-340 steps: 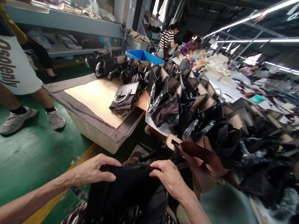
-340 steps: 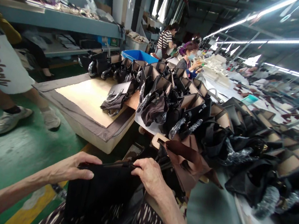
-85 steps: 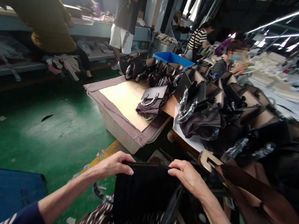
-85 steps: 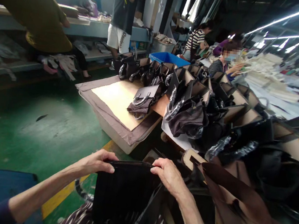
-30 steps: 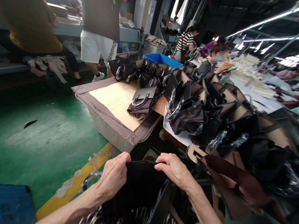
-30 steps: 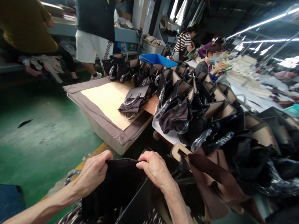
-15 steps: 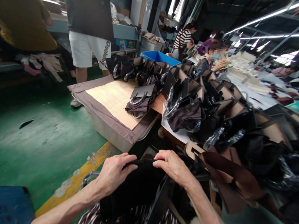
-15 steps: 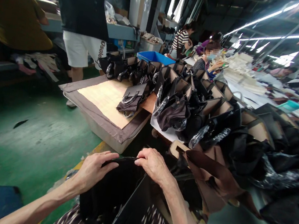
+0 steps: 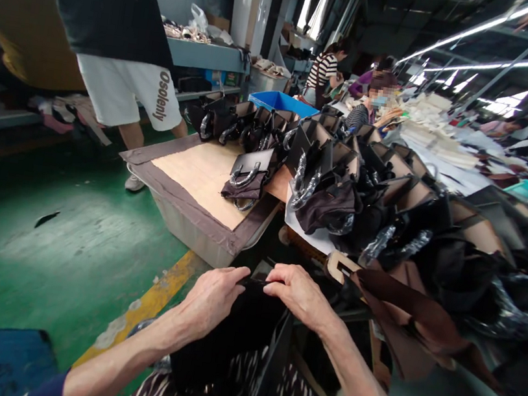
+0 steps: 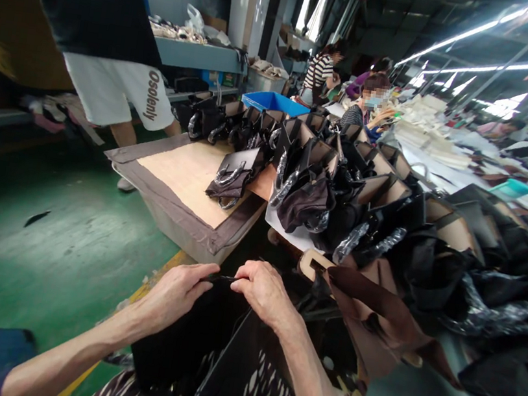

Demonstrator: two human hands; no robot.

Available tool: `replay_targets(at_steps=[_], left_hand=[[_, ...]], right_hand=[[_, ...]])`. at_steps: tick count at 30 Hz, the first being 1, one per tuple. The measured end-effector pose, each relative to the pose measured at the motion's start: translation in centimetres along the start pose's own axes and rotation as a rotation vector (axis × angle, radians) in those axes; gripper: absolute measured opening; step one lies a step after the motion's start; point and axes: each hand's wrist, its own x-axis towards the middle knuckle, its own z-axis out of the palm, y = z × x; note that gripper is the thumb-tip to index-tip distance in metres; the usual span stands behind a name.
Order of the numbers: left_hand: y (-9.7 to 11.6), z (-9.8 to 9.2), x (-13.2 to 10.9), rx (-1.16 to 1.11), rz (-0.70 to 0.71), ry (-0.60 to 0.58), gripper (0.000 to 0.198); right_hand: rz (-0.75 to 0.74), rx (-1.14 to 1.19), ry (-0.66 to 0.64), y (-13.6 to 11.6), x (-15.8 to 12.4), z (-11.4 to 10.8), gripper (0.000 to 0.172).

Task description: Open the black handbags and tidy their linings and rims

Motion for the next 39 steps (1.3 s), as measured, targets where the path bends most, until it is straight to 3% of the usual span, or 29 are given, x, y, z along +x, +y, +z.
replay_targets(at_steps=[6, 13, 18, 24, 28, 33, 39], left_hand=[[0.3, -0.3, 1.2, 0.087, -0.043, -0.056, 0.022], [0.9, -1.2, 2.2, 0.199, 0.008, -0.152, 0.021], [1.3, -1.8, 2.8, 0.219, 0.141, -0.173, 0.02], [1.2, -1.1, 3.4, 0.269, 0.205, -0.146, 0.027], [1.0, -0.8, 3.3, 0.182, 0.203, -0.157, 0.028], [1.0, -0.8, 3.4, 0.18, 0.159, -0.173, 0.028], [1.3, -0.6, 3.5, 0.245, 0.158, -0.168, 0.028]], right_hand=[[-0.018, -0.001, 0.017, 0.2, -0.1, 0.1, 0.014], [0.009, -0.009, 0.036, 0.2, -0.1, 0.4, 0.013], [-0.012, 0.023, 0.056, 0.2, -0.1, 0.4, 0.013], [-0.001, 0.046, 0.094, 0.3, 0.0, 0.7, 0.012], [0.054, 0.071, 0.035, 0.7, -0.6, 0.7, 0.014], [0.143, 0.145, 0.031, 0.7, -2.5, 0.8, 0.051], [0.278, 0.077, 0.205, -0.1, -2.8, 2.0, 0.036]])
